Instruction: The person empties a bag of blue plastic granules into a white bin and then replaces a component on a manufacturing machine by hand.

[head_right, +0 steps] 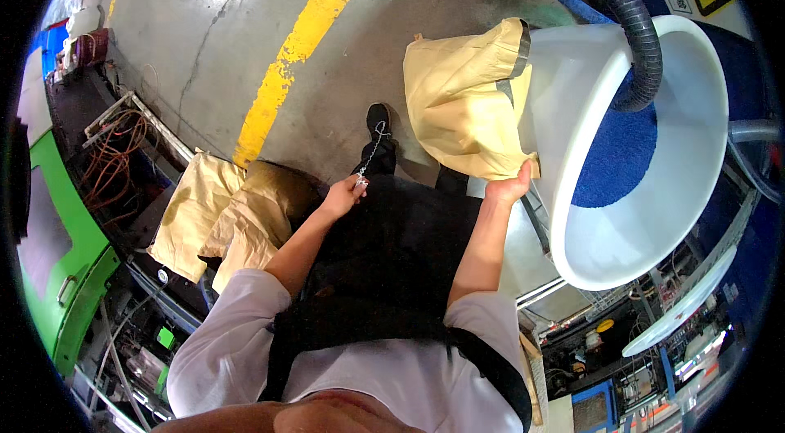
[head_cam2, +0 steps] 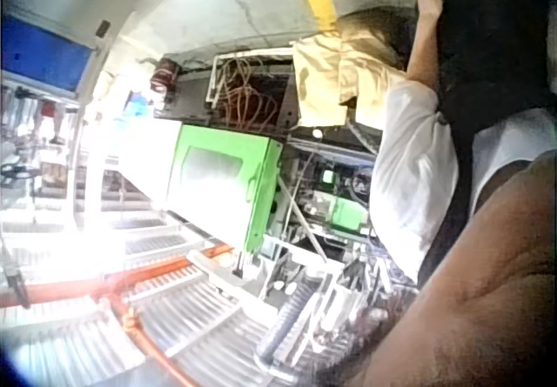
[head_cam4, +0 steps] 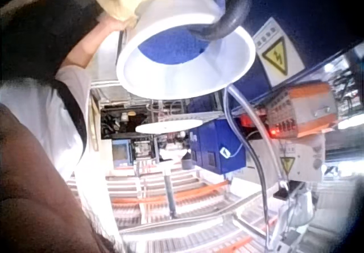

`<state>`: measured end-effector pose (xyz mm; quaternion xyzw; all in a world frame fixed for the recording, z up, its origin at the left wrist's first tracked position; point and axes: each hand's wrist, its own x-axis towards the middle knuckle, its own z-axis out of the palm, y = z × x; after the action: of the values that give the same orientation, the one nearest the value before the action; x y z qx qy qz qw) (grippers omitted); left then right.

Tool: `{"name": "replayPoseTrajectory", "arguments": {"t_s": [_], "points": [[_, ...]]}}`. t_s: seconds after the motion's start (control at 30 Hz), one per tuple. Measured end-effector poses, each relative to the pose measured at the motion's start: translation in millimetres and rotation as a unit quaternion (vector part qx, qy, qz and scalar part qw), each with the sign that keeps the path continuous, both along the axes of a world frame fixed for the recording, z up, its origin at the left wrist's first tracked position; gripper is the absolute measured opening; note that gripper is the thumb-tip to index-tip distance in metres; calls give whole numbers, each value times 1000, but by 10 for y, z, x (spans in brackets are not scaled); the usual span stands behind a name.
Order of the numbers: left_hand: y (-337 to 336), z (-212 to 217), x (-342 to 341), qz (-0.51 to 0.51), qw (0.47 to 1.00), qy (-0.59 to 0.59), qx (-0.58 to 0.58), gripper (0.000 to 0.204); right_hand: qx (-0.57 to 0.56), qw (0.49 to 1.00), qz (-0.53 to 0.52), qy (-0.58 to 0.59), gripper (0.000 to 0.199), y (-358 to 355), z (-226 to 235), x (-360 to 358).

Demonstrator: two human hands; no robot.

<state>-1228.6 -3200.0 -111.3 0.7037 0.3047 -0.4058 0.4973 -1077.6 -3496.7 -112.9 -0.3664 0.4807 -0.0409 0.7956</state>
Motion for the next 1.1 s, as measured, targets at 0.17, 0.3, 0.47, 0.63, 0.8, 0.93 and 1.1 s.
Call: {"name": "replayPoseTrajectory", "arguments": {"t_s": [0.17,0.3,0.47,0.63,0.8,0.93,1.1], "points": [[515,-321,-36,56,998,-13,2,24,-12,997,43,58,45,457,79,-373],[859,-463,658,-40,987,-105,111,28,49,996,32,65,41,880,-115,-922],[1070,-501,1690,-268,879,-389,68,95,93,992,44,70,40,1304,-72,-1149],[731,-347,2318,-320,827,-459,-52,116,88,991,69,69,39,1251,-141,-1284],[110,-21,2750,-513,758,-401,-40,98,96,995,39,-9,46,1224,-275,-1397],[-56,-116,2753,-633,688,-349,-70,58,103,995,-7,1,49,1332,-302,-1309],[-21,-341,2434,-95,951,-120,-267,55,52,997,48,-19,48,1293,-176,-1168]]}}
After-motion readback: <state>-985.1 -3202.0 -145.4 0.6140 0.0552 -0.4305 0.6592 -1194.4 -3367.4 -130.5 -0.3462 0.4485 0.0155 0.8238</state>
